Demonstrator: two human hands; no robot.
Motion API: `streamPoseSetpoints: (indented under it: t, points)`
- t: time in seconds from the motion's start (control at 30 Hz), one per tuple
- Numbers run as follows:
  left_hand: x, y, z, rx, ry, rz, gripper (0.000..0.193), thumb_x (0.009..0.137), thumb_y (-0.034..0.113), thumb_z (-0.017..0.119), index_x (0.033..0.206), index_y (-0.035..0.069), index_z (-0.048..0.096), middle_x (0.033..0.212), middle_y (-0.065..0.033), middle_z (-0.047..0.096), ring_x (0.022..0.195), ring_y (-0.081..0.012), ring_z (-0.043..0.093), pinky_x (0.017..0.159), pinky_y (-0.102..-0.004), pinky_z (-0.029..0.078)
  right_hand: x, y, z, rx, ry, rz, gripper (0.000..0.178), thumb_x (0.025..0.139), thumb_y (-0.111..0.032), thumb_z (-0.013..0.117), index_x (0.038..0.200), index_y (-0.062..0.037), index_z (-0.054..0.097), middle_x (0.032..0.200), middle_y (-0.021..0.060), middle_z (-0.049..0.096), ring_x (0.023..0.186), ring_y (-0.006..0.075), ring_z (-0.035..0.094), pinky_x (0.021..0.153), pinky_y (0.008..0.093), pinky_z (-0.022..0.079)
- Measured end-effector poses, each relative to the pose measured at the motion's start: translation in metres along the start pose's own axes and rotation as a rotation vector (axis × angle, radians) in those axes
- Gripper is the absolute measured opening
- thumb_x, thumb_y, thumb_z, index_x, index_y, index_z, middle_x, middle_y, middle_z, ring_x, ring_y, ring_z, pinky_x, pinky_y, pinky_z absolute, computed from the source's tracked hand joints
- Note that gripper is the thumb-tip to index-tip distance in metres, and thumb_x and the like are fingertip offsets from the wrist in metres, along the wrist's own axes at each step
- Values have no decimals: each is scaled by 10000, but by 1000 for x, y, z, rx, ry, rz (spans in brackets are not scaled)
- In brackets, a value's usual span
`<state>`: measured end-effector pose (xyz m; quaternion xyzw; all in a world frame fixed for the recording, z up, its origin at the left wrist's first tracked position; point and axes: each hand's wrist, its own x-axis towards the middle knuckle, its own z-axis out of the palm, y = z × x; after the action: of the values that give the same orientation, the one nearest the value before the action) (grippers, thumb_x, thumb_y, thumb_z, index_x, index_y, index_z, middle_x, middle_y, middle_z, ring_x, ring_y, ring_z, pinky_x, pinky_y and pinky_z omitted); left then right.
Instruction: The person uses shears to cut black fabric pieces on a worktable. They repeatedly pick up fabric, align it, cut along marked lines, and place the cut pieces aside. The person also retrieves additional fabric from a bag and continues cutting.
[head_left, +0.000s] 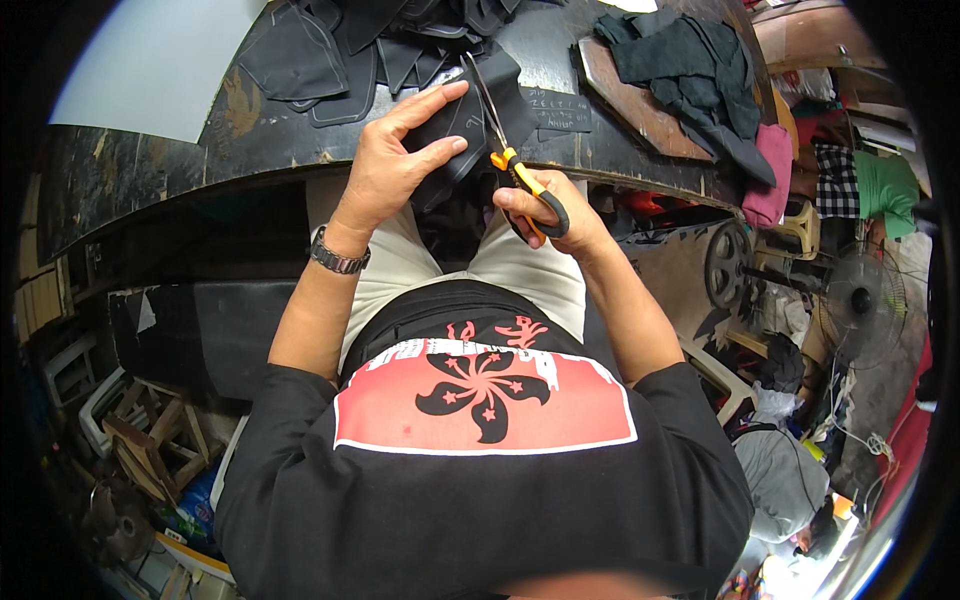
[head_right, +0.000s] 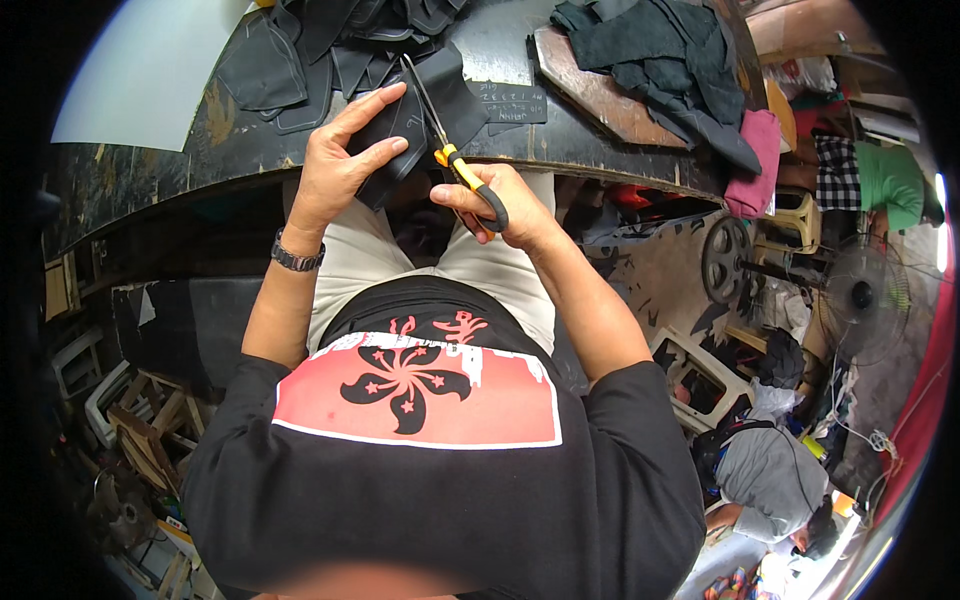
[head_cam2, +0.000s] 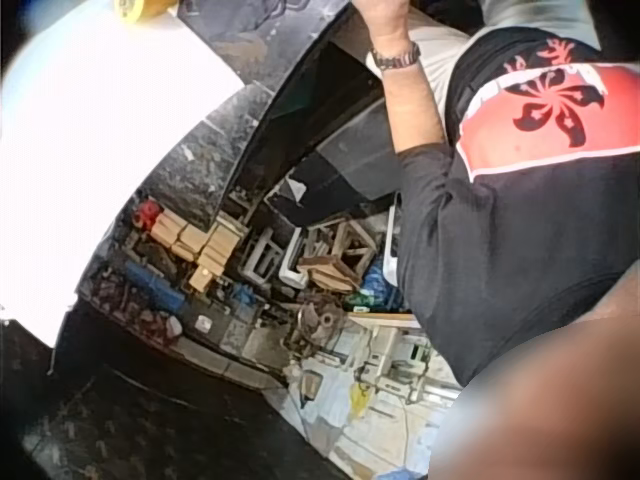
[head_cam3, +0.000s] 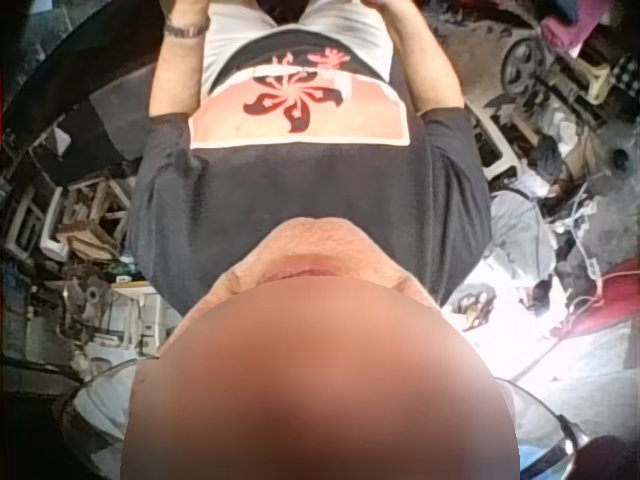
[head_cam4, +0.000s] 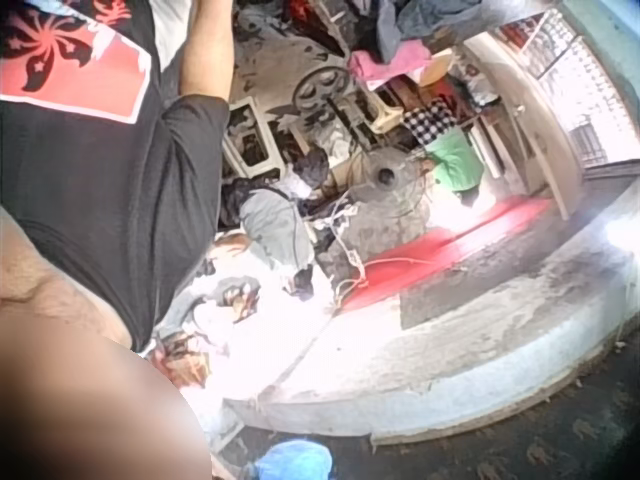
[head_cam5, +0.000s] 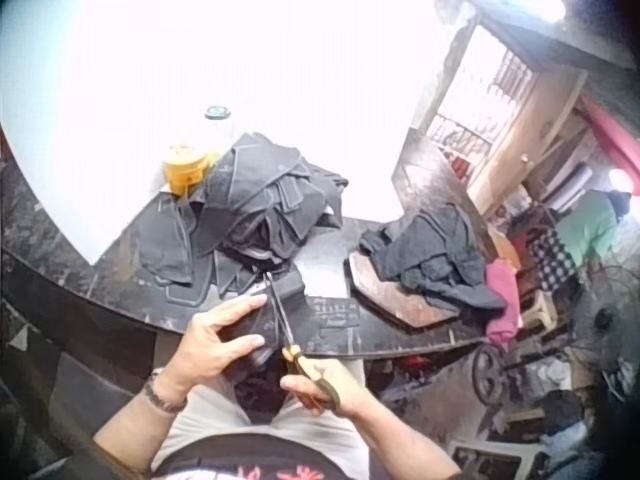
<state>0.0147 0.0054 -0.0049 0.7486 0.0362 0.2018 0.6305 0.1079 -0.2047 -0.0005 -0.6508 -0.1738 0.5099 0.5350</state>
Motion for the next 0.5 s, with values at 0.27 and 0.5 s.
streamPoseSetpoints:
  t: [0.27,0.5]
  points:
    - [6,-5,-2,13,56,16,508,794,31,756,1286,32,631,1287,-111,640,1215,-192,564,1068,-309,388,1,-2,1,-34,153,-56,301,799,-254,824,776,-33,620,579,-10,547,434,42,479,380,205,351]
    - [-1,-3,-6,-182,175,-94,496,814,11,759,1292,40,627,1181,-45,638,1083,-120,582,979,-251,443,-2,-30,-32,-879,756,-530,352,746,-105,762,1063,-36,626,818,140,644,772,220,657,721,324,506]
